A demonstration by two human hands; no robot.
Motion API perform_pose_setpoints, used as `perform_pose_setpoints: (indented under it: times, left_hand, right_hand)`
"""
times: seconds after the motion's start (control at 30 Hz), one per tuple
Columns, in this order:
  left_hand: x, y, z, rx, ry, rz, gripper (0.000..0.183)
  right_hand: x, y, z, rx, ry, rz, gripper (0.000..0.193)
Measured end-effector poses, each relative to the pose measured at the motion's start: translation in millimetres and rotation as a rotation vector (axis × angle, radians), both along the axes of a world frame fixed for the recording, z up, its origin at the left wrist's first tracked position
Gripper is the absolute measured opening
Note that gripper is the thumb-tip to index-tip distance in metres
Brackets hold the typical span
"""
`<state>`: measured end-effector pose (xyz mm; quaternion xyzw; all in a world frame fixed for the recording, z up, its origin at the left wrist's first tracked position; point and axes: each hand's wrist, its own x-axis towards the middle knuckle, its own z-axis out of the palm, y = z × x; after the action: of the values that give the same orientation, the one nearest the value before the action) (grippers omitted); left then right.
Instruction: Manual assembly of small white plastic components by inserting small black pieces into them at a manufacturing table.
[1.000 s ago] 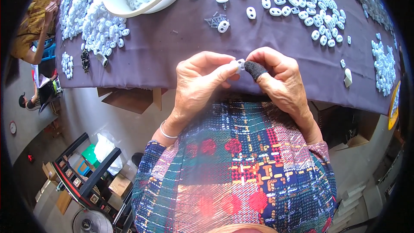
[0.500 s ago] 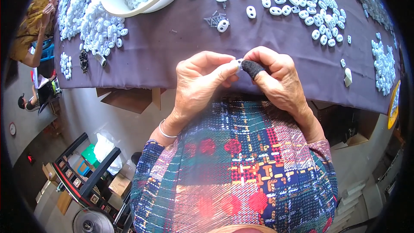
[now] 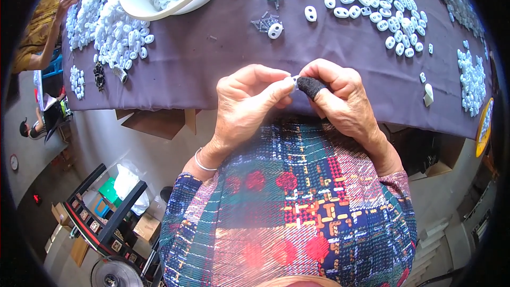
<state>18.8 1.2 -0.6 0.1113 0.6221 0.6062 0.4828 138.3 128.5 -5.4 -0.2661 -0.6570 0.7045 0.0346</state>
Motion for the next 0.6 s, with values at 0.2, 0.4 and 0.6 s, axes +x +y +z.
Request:
perform_pose_setpoints:
  times: [0.2, 0.4, 0.6]
  left_hand:
    - [-1.4, 0.1, -0.3, -0.004, -0.005, -0.005, 0.012]
    - [-6.0, -0.6, -4.5, 0.024, -0.008, -0.029, 0.013]
    - [-4.5, 1.7, -2.9, 0.052, -0.004, 0.004, 0.012]
  right_hand:
    - [-1.7, -0.5, 1.3, -0.016, -0.026, -0.005, 0.008]
    - [-7.2, -3.9, 3.8, -0.073, -0.028, -0.035, 0.008]
    - [-7.8, -2.8, 2.6, -0.057, -0.012, -0.026, 0.007]
